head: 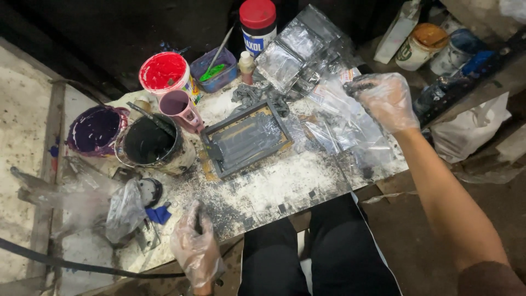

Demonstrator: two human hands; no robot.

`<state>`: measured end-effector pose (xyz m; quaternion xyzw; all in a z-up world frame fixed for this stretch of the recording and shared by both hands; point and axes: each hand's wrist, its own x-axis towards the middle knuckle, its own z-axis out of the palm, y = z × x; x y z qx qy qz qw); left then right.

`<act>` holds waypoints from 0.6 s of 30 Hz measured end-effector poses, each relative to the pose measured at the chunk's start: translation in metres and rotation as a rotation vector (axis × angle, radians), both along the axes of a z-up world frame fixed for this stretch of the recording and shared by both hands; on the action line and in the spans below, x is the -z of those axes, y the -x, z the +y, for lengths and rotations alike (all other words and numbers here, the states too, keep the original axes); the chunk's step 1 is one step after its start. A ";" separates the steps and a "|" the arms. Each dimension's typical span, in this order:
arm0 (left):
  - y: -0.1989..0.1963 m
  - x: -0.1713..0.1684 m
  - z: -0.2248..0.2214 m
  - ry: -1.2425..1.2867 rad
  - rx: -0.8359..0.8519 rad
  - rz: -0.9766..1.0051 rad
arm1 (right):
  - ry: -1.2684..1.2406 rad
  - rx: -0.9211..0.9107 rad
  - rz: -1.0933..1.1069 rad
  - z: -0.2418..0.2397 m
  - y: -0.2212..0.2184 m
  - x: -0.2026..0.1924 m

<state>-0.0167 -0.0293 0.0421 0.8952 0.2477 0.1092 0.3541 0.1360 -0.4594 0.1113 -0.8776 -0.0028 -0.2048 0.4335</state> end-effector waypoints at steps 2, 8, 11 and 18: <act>0.004 -0.013 -0.013 -0.350 0.256 -0.488 | -0.072 0.090 0.170 0.009 0.009 -0.014; -0.024 -0.074 -0.121 0.094 0.737 -0.413 | -0.090 -0.099 -0.001 0.046 0.044 -0.037; -0.044 -0.100 -0.157 0.370 0.853 -0.270 | -0.003 -0.145 -0.170 0.058 0.058 -0.029; -0.069 -0.067 -0.184 1.114 0.293 0.170 | 0.033 -0.171 -0.192 0.093 0.109 -0.019</act>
